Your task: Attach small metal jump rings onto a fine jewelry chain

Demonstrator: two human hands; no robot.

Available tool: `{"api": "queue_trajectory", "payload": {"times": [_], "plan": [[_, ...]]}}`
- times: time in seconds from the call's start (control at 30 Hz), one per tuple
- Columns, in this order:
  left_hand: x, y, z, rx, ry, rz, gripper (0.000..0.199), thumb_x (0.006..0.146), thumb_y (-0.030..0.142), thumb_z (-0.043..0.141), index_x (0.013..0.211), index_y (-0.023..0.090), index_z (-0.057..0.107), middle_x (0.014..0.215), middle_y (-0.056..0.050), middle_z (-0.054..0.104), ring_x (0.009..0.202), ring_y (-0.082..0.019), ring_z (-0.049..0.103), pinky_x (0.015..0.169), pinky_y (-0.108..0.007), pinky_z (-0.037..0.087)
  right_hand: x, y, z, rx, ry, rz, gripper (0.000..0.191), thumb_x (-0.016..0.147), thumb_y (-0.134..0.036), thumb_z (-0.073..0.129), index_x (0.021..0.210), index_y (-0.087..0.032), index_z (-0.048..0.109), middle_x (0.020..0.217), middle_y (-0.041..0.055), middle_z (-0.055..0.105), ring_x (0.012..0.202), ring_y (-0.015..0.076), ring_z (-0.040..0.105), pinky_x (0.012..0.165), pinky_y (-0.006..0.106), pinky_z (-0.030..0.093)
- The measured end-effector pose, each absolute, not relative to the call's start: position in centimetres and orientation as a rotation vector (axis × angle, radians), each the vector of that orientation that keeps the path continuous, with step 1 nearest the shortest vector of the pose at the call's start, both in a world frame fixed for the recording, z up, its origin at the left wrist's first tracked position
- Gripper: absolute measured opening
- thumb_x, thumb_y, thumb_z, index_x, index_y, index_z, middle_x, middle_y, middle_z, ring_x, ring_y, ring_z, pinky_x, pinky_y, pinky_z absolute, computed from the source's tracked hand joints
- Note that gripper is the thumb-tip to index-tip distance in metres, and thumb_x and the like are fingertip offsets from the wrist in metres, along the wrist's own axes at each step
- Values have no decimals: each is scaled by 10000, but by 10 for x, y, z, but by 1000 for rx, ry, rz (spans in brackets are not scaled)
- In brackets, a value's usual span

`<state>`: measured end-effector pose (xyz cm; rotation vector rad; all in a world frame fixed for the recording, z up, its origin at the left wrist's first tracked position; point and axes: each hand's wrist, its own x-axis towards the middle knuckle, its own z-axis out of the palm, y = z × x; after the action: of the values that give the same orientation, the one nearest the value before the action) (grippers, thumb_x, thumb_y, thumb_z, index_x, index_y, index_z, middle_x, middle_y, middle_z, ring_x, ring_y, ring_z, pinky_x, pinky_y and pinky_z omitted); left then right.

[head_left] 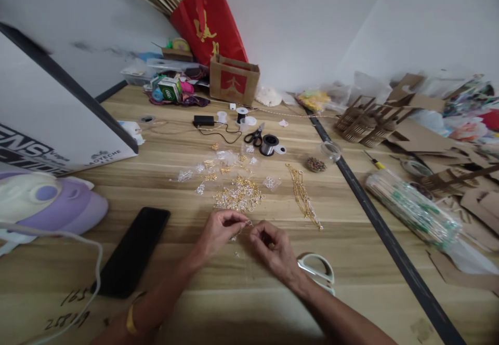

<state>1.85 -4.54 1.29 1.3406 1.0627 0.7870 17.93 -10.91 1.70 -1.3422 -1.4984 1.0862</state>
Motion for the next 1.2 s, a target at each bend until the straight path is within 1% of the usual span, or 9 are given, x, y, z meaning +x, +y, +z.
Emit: {"api": "queue_trajectory", "payload": {"times": [0.13, 0.3, 0.43, 0.63, 0.93, 1.2], "plan": [[22, -54, 13, 1352, 1064, 798, 89, 671, 185, 673, 731, 170, 737, 741, -47, 743, 708, -180, 668, 678, -266, 517, 180, -110, 13, -1321, -1444, 1102, 223, 848, -348, 559, 737, -155, 560, 617, -16, 498, 549, 97, 411, 496, 202, 335], [24, -58, 14, 1345, 1079, 790, 101, 667, 165, 660, 732, 161, 738, 742, -52, 745, 704, -182, 672, 682, -268, 522, 181, -110, 9, -1290, -1392, 1152, 230, 848, -368, 575, 759, -156, 566, 635, -14, 495, 564, 102, 420, 508, 206, 339], [24, -61, 11, 1352, 1077, 822, 102, 664, 175, 662, 733, 157, 735, 737, -58, 745, 691, -184, 673, 669, -274, 527, 182, -110, 6, -1297, -1364, 1166, 233, 853, -371, 570, 786, -148, 577, 666, -2, 526, 587, 106, 443, 524, 209, 359], [24, -64, 11, 1377, 1097, 835, 70, 679, 185, 668, 718, 175, 725, 754, -52, 750, 710, -192, 684, 704, -290, 542, 181, -109, 5, -1309, -1373, 1144, 246, 853, -378, 567, 766, -148, 575, 652, 0, 534, 583, 107, 447, 515, 209, 367], [25, -67, 13, 1414, 1102, 841, 80, 686, 166, 653, 707, 181, 729, 753, -48, 751, 715, -197, 688, 700, -290, 544, 181, -109, 3, -1313, -1424, 1110, 214, 863, -344, 536, 761, -156, 553, 642, -3, 519, 569, 104, 435, 501, 213, 357], [24, -67, 12, 1422, 1117, 847, 81, 685, 152, 656, 710, 181, 727, 754, -46, 750, 722, -194, 688, 720, -294, 545, 181, -109, 4, -1321, -1433, 1128, 211, 860, -345, 540, 755, -163, 544, 637, -12, 508, 568, 103, 431, 524, 213, 365]]}}
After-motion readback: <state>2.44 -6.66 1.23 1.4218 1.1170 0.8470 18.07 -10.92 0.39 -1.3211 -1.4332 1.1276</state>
